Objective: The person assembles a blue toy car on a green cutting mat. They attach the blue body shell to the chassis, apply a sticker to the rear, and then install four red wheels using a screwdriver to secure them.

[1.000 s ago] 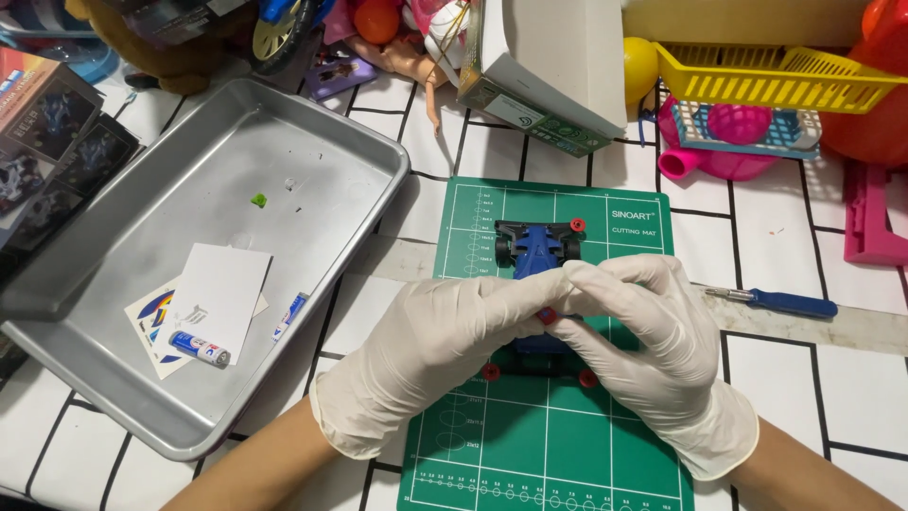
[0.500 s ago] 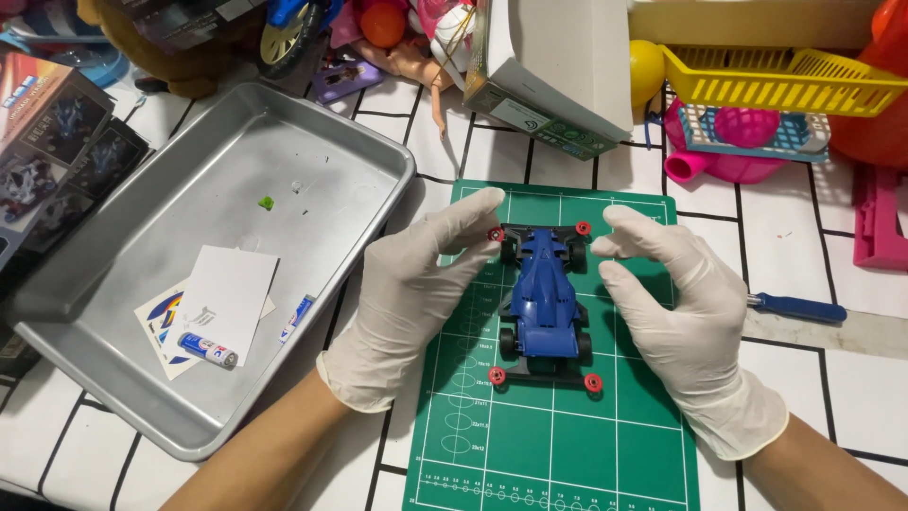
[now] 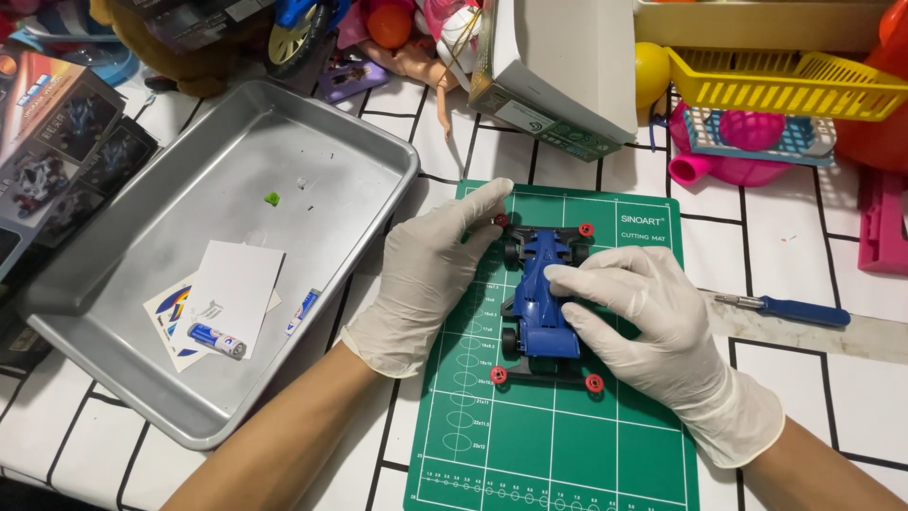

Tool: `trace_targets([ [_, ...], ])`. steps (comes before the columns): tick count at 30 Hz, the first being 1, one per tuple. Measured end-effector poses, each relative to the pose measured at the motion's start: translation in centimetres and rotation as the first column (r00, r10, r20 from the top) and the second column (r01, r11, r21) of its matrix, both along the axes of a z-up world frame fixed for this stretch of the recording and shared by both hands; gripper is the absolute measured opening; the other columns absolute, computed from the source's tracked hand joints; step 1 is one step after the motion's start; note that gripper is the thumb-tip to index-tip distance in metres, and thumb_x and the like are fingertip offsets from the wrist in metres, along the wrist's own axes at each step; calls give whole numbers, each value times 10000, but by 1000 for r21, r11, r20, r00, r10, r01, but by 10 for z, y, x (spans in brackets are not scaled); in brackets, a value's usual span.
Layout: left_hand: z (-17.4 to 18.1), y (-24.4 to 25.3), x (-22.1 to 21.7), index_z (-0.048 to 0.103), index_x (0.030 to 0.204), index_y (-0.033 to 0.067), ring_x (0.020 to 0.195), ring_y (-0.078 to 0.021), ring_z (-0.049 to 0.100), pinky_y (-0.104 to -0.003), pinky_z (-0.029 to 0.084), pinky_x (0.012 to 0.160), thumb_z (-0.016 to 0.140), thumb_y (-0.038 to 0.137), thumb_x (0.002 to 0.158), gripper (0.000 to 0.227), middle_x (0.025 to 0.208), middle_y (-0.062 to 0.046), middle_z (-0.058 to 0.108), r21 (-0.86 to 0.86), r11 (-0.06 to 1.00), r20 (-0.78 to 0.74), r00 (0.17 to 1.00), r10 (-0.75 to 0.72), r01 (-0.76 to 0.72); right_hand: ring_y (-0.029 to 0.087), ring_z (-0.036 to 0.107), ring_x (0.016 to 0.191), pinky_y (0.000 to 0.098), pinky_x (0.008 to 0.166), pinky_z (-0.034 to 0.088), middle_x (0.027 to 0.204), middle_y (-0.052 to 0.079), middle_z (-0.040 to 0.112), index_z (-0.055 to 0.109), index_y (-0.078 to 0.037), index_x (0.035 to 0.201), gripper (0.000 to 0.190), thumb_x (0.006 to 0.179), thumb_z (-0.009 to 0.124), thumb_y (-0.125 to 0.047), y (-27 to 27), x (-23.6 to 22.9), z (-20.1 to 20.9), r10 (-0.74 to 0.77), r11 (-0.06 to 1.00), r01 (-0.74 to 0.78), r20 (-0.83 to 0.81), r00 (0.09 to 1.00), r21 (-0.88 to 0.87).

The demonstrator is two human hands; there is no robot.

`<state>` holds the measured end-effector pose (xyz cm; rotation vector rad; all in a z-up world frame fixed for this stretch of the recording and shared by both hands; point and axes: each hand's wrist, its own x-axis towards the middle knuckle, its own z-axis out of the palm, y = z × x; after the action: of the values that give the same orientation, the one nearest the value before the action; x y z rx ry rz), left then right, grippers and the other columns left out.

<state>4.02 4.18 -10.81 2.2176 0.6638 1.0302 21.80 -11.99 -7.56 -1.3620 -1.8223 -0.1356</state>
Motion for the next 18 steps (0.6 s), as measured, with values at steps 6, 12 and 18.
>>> trace_targets([
  [6, -2, 1, 1, 681, 1245, 185, 965, -163, 769, -275, 579, 857, 738, 84, 946, 321, 1099, 1, 789, 92, 996, -45, 999, 21, -16, 227, 663, 967, 354, 921, 497, 1015, -23, 767, 718, -101, 1216, 268, 950, 746, -104, 0, -1, 0, -9, 1000, 9, 2, 1000, -16],
  [12, 1, -1, 1, 727, 1164, 166, 972, -180, 761, -279, 581, 873, 745, 110, 939, 232, 1083, -1, 789, 113, 994, -59, 998, 11, -4, 221, 666, 968, 349, 919, 494, 1004, -21, 773, 716, -95, 1220, 271, 951, 747, -96, -1, -2, 0, -14, 1000, 14, 10, 1000, -13],
  [18, -6, -2, 7, 762, 1111, 135, 971, -151, 744, -247, 599, 955, 773, 7, 884, 261, 1070, -24, 780, 25, 1000, 18, 1000, -16, 16, 221, 671, 966, 351, 914, 490, 998, -5, 776, 709, -85, 1224, 274, 952, 746, -84, 0, -3, 2, -10, 1000, 10, 17, 1000, -4],
])
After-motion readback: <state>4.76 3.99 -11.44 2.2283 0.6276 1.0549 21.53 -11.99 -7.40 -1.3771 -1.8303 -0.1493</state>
